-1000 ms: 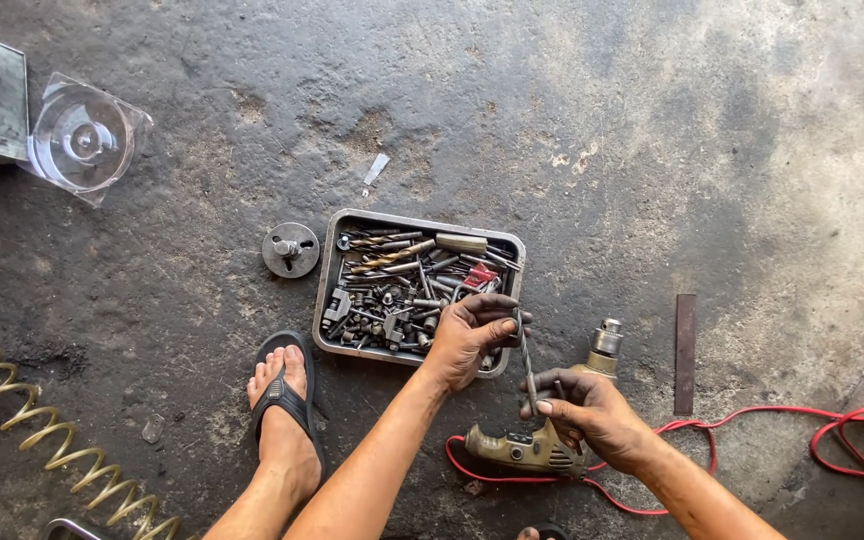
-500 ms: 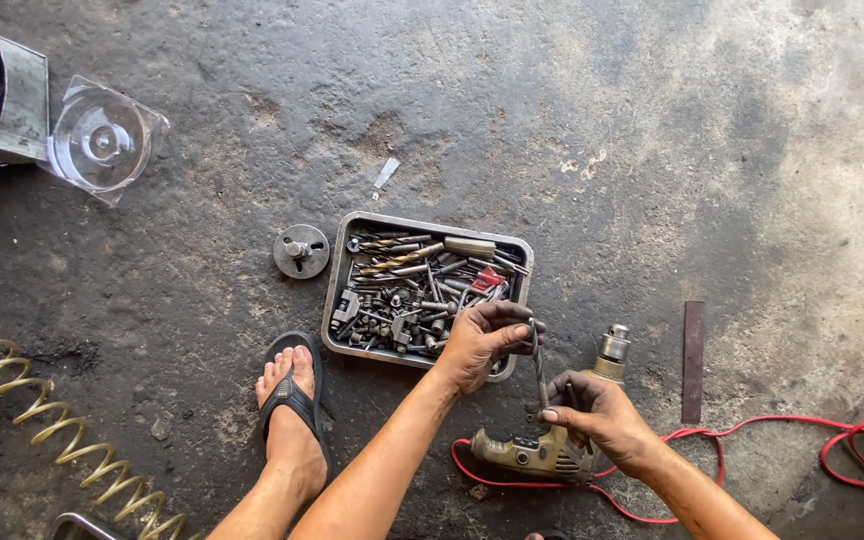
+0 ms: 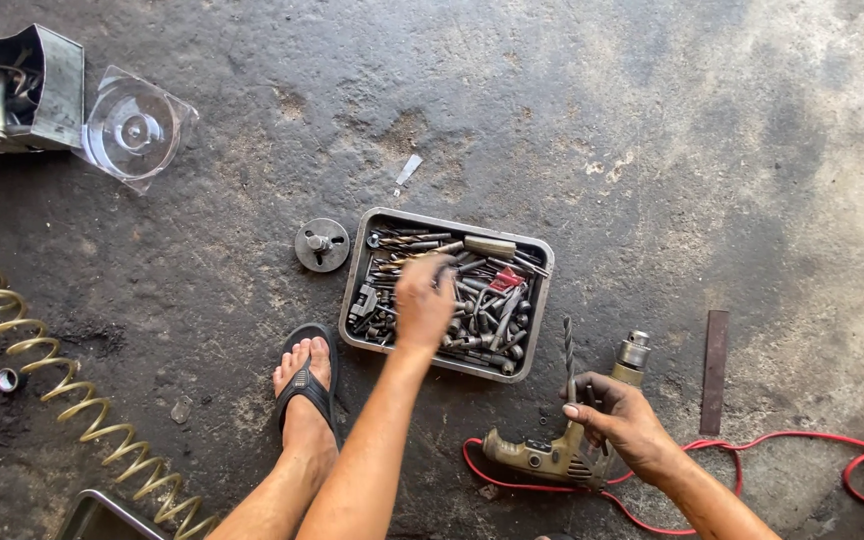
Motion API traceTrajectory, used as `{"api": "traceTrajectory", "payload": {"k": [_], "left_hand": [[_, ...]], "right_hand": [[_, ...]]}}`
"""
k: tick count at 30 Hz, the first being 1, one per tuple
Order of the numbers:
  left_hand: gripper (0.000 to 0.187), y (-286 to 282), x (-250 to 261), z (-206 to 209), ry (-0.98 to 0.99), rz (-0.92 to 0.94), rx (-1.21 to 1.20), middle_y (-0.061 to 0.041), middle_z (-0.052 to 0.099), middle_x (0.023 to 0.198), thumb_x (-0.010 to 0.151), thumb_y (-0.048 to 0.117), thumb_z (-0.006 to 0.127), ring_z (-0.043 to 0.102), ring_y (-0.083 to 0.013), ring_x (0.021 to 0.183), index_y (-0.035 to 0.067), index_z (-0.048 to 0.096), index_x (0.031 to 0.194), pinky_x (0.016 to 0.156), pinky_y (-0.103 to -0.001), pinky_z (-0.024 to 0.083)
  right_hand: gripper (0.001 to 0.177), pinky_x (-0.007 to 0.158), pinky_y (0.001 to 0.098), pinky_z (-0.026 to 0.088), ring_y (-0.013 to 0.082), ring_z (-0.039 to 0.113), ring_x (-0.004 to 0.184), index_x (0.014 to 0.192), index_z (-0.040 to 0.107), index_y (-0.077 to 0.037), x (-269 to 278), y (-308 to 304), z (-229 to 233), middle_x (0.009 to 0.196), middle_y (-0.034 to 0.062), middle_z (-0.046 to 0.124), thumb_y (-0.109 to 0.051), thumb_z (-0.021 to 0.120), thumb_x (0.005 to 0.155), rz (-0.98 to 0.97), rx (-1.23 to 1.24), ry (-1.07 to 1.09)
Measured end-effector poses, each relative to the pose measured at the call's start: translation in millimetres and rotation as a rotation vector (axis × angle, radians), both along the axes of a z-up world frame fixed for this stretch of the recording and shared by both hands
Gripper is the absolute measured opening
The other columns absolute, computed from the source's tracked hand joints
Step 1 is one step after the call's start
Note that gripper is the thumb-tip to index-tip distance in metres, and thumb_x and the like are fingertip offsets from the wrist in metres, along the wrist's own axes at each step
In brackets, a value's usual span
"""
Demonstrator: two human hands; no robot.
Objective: The person selects a drill bit from a metal tray and inserts it into a power drill. They then retrieve a rectangular metal sheet from a wall rack and place it on the floor. The person uses the power drill to create holes in the metal sheet while holding it steady with their foot.
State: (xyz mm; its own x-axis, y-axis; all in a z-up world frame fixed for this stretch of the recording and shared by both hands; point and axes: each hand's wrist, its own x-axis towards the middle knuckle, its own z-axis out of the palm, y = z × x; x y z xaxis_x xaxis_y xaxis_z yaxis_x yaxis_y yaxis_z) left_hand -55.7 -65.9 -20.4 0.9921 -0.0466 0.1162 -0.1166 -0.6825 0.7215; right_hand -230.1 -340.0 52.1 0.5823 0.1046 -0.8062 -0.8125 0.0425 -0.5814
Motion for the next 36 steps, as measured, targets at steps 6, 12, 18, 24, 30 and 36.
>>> {"api": "traceTrajectory", "payload": {"k": [6, 12, 18, 24, 30, 36], "left_hand": [[0.034, 88, 32, 3, 0.229, -0.040, 0.086, -0.015, 0.072, 0.116, 0.089, 0.004, 0.069, 0.068, -0.0330, 0.108, 0.006, 0.070, 0.123, 0.097, -0.039, 0.053], [0.043, 88, 32, 11, 0.181, -0.196, 0.157, -0.015, 0.072, 0.099, 0.073, 0.009, 0.082, 0.068, -0.0349, 0.096, 0.005, 0.071, 0.115, 0.088, -0.043, 0.053], [0.026, 89, 26, 6, 0.098, -0.050, -0.022, -0.013, 0.071, 0.096, 0.083, 0.003, 0.077, 0.070, -0.0292, 0.087, 0.006, 0.078, 0.109, 0.078, -0.038, 0.056], [0.023, 87, 52, 37, 0.012, 0.020, -0.096, -0.010, 0.076, 0.104, 0.083, 0.006, 0.079, 0.074, -0.0228, 0.094, 0.006, 0.078, 0.106, 0.084, -0.033, 0.057], [0.019, 96, 65, 41, 0.055, -0.086, -0.053, -0.011, 0.077, 0.103, 0.085, 0.007, 0.077, 0.074, -0.0253, 0.095, 0.006, 0.078, 0.104, 0.085, -0.035, 0.057], [0.021, 102, 59, 30, 0.339, -0.217, 0.278, -0.013, 0.074, 0.103, 0.078, -0.002, 0.069, 0.071, -0.0289, 0.100, 0.008, 0.079, 0.093, 0.096, -0.039, 0.055]], "right_hand": [[0.033, 0.052, 0.0259, 0.041, 0.0081, 0.050, 0.058, 0.109, 0.074, -0.001, -5, -4, -9, 0.074, -0.0006, 0.061, -0.019, 0.081, 0.082, -0.026, 0.003, -0.007], [0.034, 0.052, 0.0262, 0.041, 0.0083, 0.051, 0.059, 0.109, 0.074, -0.002, -1, 0, -5, 0.076, -0.0006, 0.062, -0.020, 0.080, 0.082, 0.003, -0.031, -0.004], [0.033, 0.051, 0.0275, 0.042, 0.0088, 0.052, 0.059, 0.110, 0.074, -0.002, 4, 0, -5, 0.075, 0.0003, 0.062, -0.020, 0.080, 0.082, 0.003, -0.027, 0.000], [0.032, 0.052, 0.0266, 0.041, 0.0086, 0.052, 0.060, 0.109, 0.074, -0.003, 3, 1, -7, 0.076, 0.0001, 0.063, -0.020, 0.079, 0.083, 0.012, -0.055, 0.002], [0.031, 0.053, 0.0271, 0.042, 0.0084, 0.052, 0.061, 0.110, 0.074, -0.003, 5, 4, -4, 0.076, -0.0001, 0.062, -0.020, 0.079, 0.083, 0.035, -0.066, 0.012], [0.031, 0.052, 0.0276, 0.042, 0.0091, 0.052, 0.061, 0.110, 0.074, -0.003, 2, 1, -9, 0.076, 0.0004, 0.062, -0.019, 0.079, 0.083, -0.001, -0.047, 0.014]]}}
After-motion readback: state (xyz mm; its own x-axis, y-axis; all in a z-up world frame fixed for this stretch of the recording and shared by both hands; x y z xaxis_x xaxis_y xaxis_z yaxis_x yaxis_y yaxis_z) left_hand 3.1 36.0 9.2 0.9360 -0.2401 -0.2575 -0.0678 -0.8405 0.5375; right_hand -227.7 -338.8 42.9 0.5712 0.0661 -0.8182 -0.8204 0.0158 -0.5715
